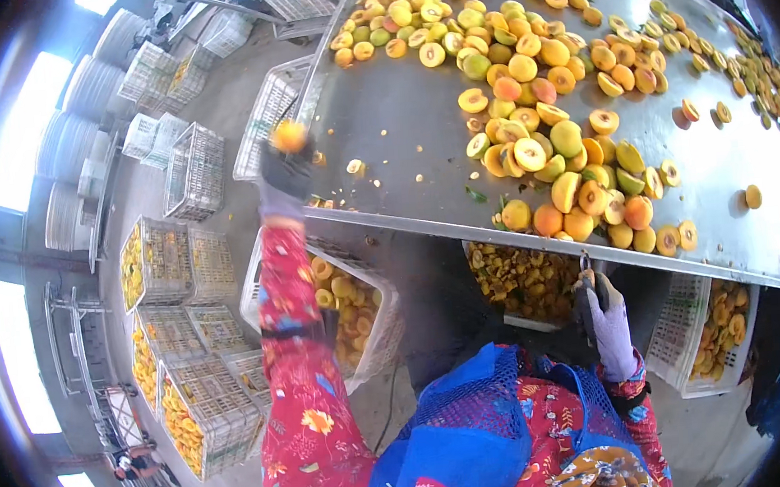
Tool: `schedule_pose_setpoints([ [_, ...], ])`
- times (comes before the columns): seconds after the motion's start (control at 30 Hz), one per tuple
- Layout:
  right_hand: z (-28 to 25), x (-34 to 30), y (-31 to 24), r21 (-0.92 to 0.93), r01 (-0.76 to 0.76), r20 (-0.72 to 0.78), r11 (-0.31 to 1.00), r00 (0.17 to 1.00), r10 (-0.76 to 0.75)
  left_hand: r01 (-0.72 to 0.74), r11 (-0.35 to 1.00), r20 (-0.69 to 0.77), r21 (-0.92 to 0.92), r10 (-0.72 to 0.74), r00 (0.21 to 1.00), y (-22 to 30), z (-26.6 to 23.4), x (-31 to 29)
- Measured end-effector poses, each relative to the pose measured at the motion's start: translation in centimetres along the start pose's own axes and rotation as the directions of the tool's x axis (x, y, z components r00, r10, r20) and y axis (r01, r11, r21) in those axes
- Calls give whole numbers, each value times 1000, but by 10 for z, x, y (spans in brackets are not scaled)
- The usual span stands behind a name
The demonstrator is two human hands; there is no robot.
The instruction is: Sorting and pitting apricots using a handheld pitting tool on a large processing table.
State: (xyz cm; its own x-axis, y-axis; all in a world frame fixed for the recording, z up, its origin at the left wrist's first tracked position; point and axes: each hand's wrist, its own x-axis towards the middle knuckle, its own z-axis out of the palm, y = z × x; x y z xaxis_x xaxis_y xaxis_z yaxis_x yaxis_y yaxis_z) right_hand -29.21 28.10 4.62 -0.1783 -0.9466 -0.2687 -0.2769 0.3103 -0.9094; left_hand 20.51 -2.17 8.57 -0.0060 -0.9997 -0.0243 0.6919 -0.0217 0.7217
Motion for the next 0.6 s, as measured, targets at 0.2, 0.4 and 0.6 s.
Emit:
schedule_pose_setpoints([
  [0.2,22,4,12,-40,77,-54,996,995,-80,124,967,-71,221,-111,991,9,-4,41],
  [0.4,6,0,-8,34,-88,21,996,996,87,229,769,-67,596,-237,969,-149,101,-24],
  [0.6,-5,-3,-10,63,-120,-12,991,993,121,-341,-18,339,940,-78,937,-230,152,-74],
])
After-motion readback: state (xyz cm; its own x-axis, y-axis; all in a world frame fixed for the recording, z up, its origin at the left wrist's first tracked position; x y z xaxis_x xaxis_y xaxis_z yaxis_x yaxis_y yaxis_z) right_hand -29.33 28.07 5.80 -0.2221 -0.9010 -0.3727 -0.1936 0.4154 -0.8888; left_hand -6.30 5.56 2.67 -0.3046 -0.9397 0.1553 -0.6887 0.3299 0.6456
